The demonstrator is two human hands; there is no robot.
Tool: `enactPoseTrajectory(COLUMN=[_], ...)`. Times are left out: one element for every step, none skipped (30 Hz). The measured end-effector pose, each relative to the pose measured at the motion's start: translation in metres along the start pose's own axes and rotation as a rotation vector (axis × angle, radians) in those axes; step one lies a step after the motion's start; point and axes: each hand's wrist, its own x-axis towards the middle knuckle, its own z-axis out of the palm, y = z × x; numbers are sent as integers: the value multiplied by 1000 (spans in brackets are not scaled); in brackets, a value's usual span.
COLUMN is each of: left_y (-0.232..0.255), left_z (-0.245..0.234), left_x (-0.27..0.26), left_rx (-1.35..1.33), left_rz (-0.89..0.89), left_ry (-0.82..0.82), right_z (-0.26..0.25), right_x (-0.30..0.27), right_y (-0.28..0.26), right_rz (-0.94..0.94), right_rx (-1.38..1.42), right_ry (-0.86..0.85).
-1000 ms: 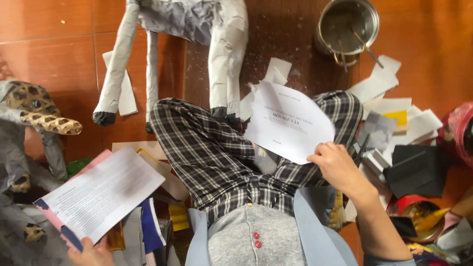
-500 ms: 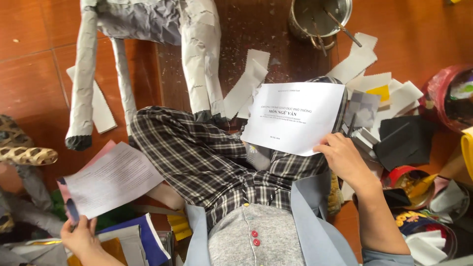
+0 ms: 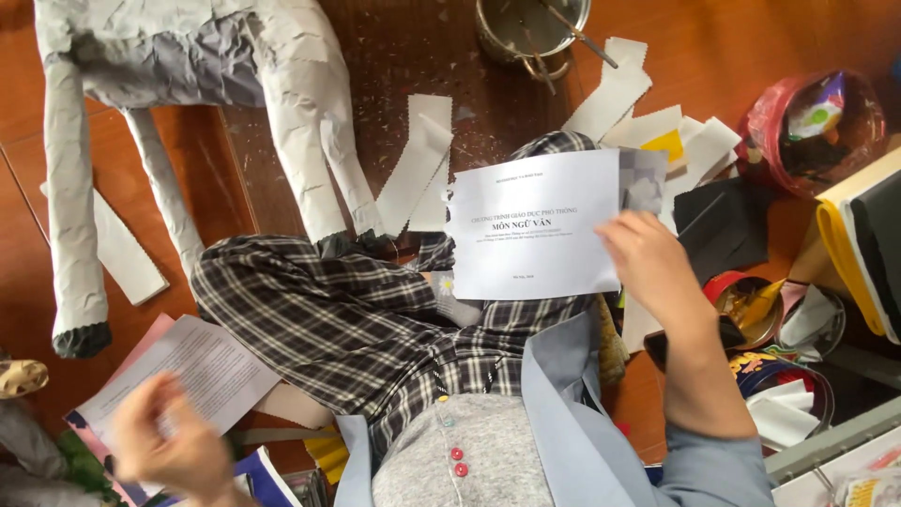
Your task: Applying paper strips to a giraffe-shaped papier-mâché model
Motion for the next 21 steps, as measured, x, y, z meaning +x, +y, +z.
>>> enactPoseTrajectory(left_y=[1, 3, 18, 32, 47, 62, 78, 93, 109, 125, 141, 145, 149, 154, 159, 163, 167, 170, 172, 174, 173], left_z=[13, 25, 35, 45, 55, 61, 68, 75, 80, 84, 88, 98, 107, 117, 125, 132, 139, 147, 154, 162, 173], left_x=[2, 3, 8, 11, 15, 18, 21, 24, 28, 30, 32, 32, 32, 32, 31, 30, 30, 27, 24, 22, 17], left_rx=[-86, -171, -171, -250, -329, -327, -406, -485, -483, -494, -504, -504, -507, -510, -509, -526, -543, -541, -560, -579, -577], left_rz=[174, 348, 354, 422, 489, 491, 534, 575, 576, 564, 552, 552, 604, 658, 659, 673, 686, 686, 670, 653, 652], left_ry=[-39, -73, -72, -140, -209, -208, -268, -329, -330, -345, -360, -363, -379, -393, -393, -394, -395, -394, -443, -490, -488], right_z=[-5, -10, -5, 0, 5, 13, 21, 29, 30, 32, 34, 33, 32, 31, 36, 41, 46, 50, 55, 59, 60], right_x=[10, 22, 31, 40, 49, 50, 51, 51, 50, 48, 46, 46, 46, 47, 46, 47, 48, 47, 46, 45, 43], right_y=[-9, -17, -20, -23, -26, -24, -22, -20, -20, -19, -19, -20, -21, -21, -19, -16, -14, -12, -11, -9, -9], right_rz=[-71, -147, -145, -111, -76, -77, -33, 12, 12, 7, 3, 4, 19, 33, 33, 28, 23, 21, 9, -3, -6], right_rx=[109, 217, 220, 163, 105, 107, 154, 202, 203, 191, 179, 182, 170, 157, 158, 157, 156, 157, 142, 126, 126], right_ry=[97, 196, 202, 27, -147, -145, -149, -154, -154, -107, -61, -62, -72, -79, -78, -62, -47, -46, -20, 6, 7])
